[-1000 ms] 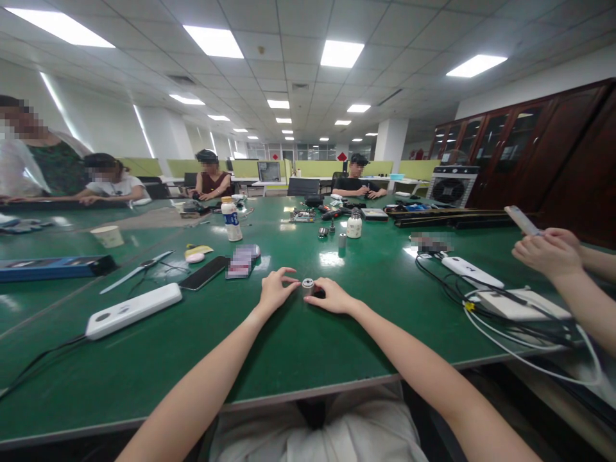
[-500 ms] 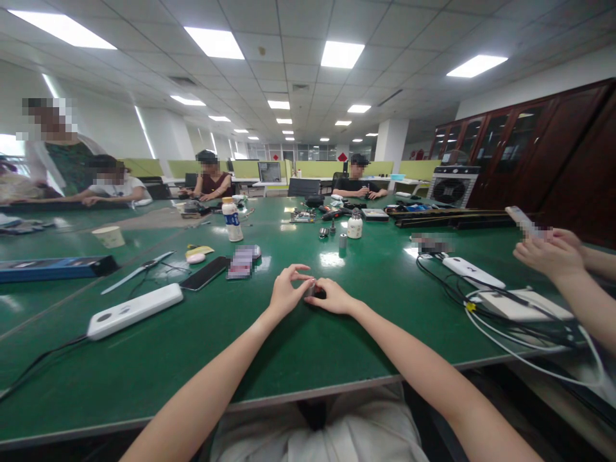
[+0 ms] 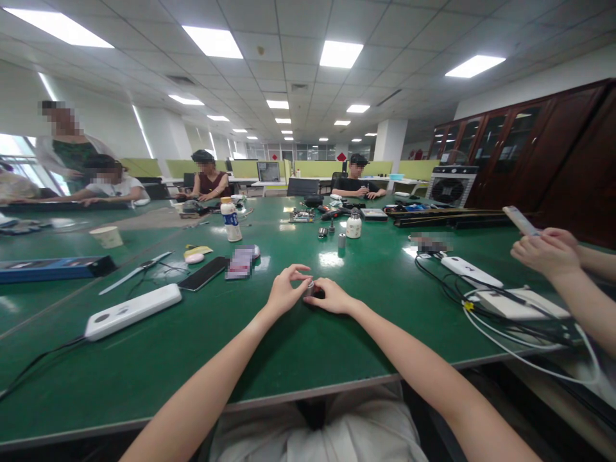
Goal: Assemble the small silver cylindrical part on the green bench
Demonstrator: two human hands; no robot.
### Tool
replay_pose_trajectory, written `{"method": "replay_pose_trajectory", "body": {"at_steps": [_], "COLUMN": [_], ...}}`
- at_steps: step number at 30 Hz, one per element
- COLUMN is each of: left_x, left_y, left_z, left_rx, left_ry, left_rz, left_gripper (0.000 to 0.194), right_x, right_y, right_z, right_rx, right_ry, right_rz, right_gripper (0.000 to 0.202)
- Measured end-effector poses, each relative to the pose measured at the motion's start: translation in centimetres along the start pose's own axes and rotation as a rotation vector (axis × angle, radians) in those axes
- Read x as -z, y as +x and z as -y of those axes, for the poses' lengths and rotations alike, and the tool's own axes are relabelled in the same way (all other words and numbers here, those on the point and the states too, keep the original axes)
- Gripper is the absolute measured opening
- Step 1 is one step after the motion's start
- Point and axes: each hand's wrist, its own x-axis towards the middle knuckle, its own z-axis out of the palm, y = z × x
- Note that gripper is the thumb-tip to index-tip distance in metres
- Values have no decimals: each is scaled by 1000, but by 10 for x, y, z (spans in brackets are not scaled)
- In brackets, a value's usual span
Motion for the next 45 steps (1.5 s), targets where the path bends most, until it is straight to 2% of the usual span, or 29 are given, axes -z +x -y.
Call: {"method": "replay_pose_trajectory", "body": {"at_steps": [2,8,14,18,22,27,31,36,42,45], "left_x": [0,6,3,0,0,3,4,4,3,8], "left_y": [0,1,-1,-1,-1,1,1,0,2,6], "left_z": [-3,-5,1,4,2,-4,-4,-3,0,5], "left_rx": [-23,-15,-16,9,-12,1,40,-1,0,-8], "left_ry": [21,231,94,50,49,177,130,134,116,86], "left_rz": [8,-82,-29,-8,-13,-65,-35,-2,-43,-140], "left_gripper": [26,24,31,27,25,27,33,38,33,33], "right_x": [0,1,0,-1,0,1,2,2,2,3], "right_y": [0,-1,-1,0,-1,-1,-1,-1,-1,-1], "right_z": [0,1,1,2,2,2,2,3,5,6], "right_rx": [6,-3,-4,-12,7,8,4,3,-7,-10], "right_ry": [9,-5,-13,-25,-19,-3,-17,-19,-18,-24], "right_rz": [4,-3,-4,-14,-10,1,1,0,-2,1], "right_gripper": [29,31,32,31,31,30,31,31,28,28]}}
